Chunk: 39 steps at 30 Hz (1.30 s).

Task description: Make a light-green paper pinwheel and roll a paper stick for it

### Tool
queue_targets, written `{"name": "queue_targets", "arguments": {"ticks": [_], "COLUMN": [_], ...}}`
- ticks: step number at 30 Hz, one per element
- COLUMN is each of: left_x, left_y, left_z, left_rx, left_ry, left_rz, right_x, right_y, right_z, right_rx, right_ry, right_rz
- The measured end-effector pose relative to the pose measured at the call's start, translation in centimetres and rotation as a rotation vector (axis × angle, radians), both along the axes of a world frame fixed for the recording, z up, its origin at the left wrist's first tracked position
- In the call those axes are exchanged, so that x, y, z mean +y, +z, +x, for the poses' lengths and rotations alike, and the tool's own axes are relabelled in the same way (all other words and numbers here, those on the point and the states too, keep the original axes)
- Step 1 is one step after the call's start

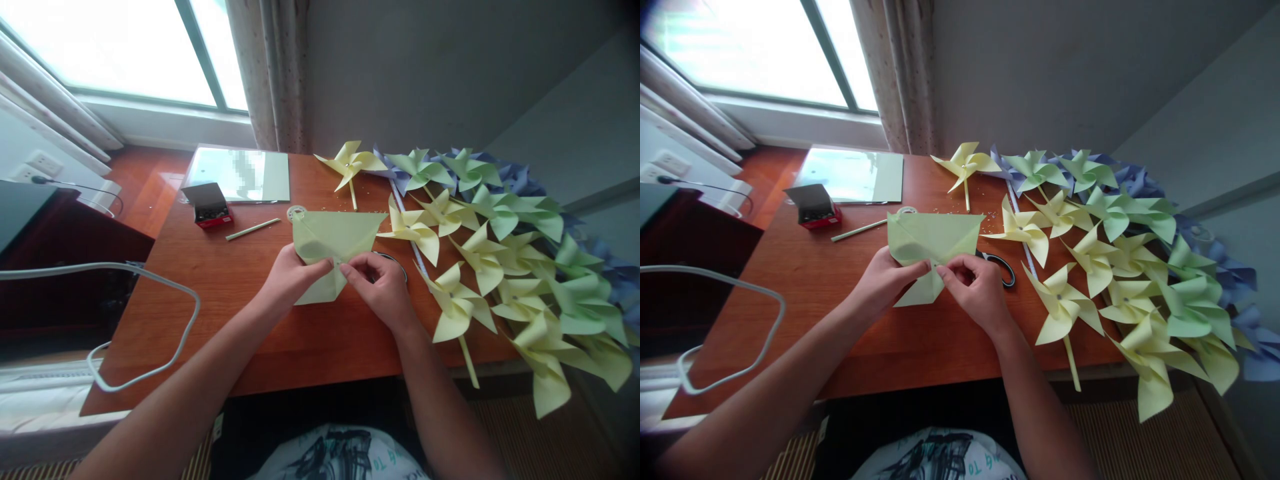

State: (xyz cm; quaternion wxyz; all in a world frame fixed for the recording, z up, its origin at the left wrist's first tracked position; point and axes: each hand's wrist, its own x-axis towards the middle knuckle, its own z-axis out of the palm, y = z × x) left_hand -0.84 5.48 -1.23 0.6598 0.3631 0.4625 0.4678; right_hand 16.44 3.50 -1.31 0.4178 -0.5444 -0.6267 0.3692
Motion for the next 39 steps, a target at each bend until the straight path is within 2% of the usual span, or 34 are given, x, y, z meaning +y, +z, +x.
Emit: {"name": "queue_targets", "arguments": {"ticks": [5, 23, 31, 33, 37, 39], "left_x": [0.0, -0.1, 0.0, 0.0, -0.1, -0.2], "left_y": [-0.3, 0.4, 0.2, 0.2, 0.5, 0.7], "left_z": [-0.1, -0.1, -0.2, -0.2, -0.3, -0.2], "left_rx": [-0.010, 0.079, 0.170, 0.182, 0.147, 0.134], "left_ry": [-0.016, -0.079, 0.018, 0.038, 0.016, -0.015], "left_rz": [0.000, 0.125, 0.144, 0.115, 0.040, 0.008], "right_x": [0.1, 0.1, -0.1, -0.1, 0.3, 0.7], "right_y": [0.0, -0.2, 0.2, 0.1, -0.6, -1.0], "right_z": [0.0, 0.2, 0.0, 0.0, 0.3, 0.5], "right_rx": [-0.066, -0.090, 0.008, 0.062, 0.153, 0.218], "right_ry": [-0.013, -0.061, -0.031, -0.106, -0.388, -0.442], "right_rz": [0.050, 0.027, 0.033, 0.061, 0.184, 0.221]}}
